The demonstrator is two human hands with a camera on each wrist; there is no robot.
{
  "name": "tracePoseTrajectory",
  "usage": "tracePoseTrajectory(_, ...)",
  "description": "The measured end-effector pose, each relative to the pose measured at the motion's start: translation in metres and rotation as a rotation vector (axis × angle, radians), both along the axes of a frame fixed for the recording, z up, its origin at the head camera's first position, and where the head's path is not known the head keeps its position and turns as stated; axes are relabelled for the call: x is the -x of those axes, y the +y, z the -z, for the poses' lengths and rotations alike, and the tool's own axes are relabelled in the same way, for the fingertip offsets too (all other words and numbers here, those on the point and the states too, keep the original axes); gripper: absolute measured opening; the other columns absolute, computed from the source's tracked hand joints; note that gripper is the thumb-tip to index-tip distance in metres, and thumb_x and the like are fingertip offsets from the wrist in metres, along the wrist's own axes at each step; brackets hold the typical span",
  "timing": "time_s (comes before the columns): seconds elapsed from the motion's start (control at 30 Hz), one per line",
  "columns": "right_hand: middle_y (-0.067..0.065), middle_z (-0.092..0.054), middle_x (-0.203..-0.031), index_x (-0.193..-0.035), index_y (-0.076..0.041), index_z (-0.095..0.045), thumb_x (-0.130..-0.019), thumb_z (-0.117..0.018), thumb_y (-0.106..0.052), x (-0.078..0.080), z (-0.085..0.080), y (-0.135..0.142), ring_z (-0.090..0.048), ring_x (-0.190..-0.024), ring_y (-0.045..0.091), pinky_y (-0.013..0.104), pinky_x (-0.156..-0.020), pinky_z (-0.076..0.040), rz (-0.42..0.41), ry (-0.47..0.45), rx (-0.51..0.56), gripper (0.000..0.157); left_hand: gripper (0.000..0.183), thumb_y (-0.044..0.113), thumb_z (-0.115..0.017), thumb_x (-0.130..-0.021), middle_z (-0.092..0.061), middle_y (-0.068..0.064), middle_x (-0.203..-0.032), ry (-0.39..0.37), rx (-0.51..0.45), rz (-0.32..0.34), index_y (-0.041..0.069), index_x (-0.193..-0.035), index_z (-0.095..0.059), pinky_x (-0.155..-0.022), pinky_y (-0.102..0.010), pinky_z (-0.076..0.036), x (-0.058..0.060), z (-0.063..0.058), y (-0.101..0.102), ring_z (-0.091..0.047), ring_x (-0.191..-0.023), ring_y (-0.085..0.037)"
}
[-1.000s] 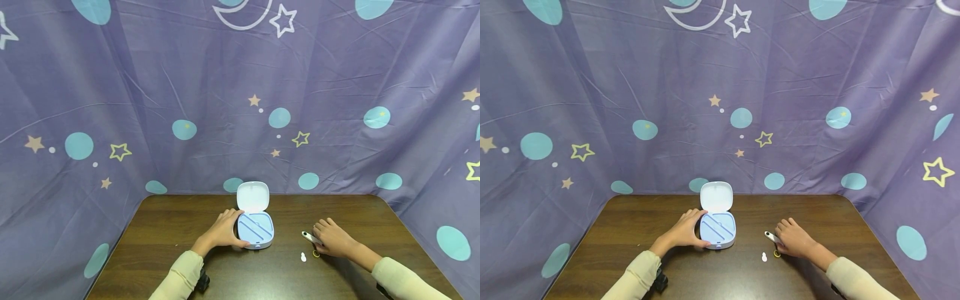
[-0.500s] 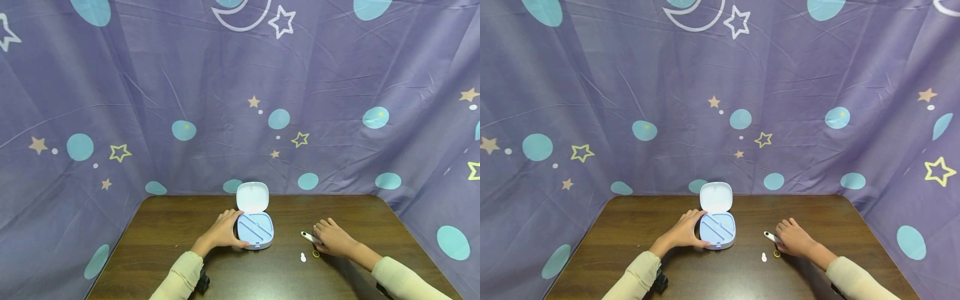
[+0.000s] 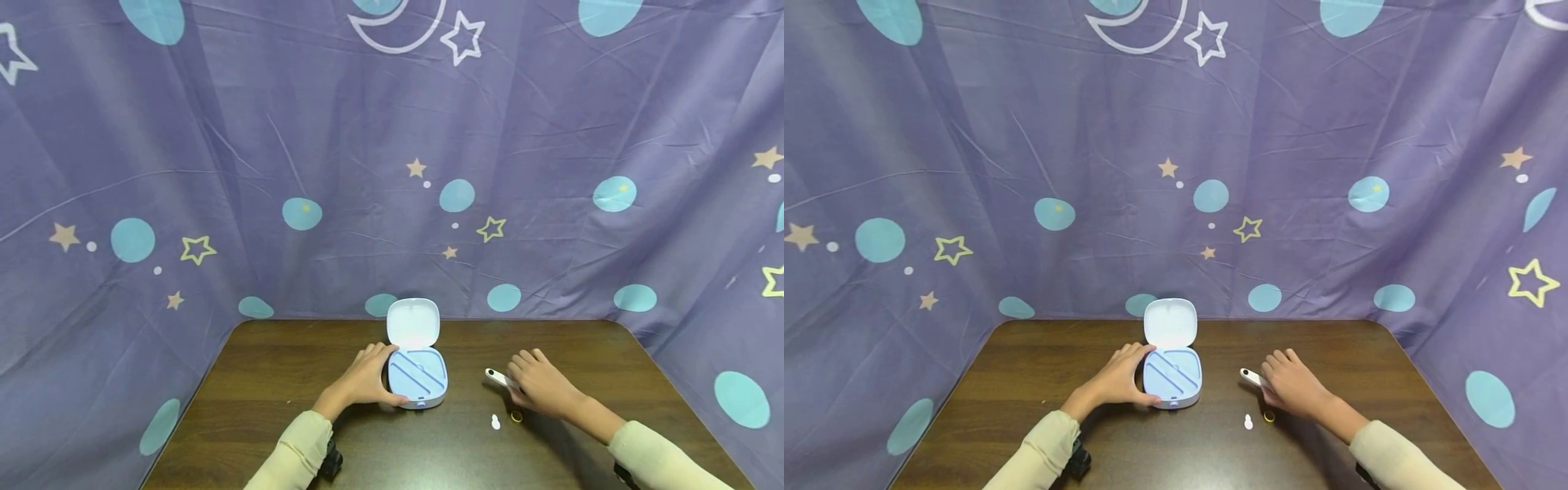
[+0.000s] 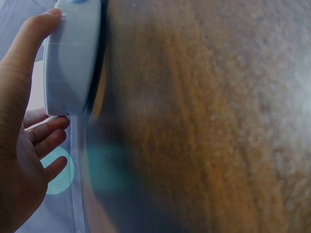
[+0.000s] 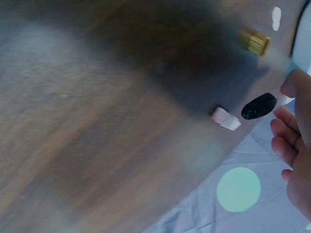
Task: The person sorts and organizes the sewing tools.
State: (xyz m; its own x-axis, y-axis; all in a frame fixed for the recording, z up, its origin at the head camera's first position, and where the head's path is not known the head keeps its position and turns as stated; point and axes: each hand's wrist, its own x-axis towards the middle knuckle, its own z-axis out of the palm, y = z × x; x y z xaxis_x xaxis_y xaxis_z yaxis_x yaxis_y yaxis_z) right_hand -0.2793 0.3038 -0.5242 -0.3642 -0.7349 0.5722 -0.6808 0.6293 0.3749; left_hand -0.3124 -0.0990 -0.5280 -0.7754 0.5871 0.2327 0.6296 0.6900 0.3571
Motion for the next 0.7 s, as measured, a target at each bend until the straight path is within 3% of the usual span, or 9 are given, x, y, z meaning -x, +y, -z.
tracePoseTrajectory(0.37, -0.003, -0.046, -0.077, -0.078, -0.015, -0.051, -0.078, -0.061, -0.025, 0.01, -0.034, -0.029, -0.041, -0.072, 0.018, 0.035, -0.068, -0.032, 0.03, 0.038, 0.098, 0.014, 0.106, 0.067, -0.085, -0.065, -0.059, -0.004, -0.122, 0.008, 0.013, -0.002, 0.006, -0.144, -0.051, -0.093, -0.039, -0.042, 0.001, 0.002, -0.001, -0.05, -0.107, -0.019)
tracePoseTrajectory(0.7, -0.002, -0.045, -0.076, -0.079, -0.011, -0.054, -0.075, -0.066, -0.02, 0.019, -0.052, -0.065, -0.036, -0.072, 0.015, 0.029, -0.068, -0.027, 0.021, 0.001, 0.176, 0.016, 0.106, 0.069, -0.084, -0.066, -0.059, -0.002, -0.123, -0.001, 0.026, -0.009, 0.009, -0.146, -0.049, -0.096, -0.038, -0.042, -0.001, 0.003, 0.0, -0.049, -0.11, -0.017)
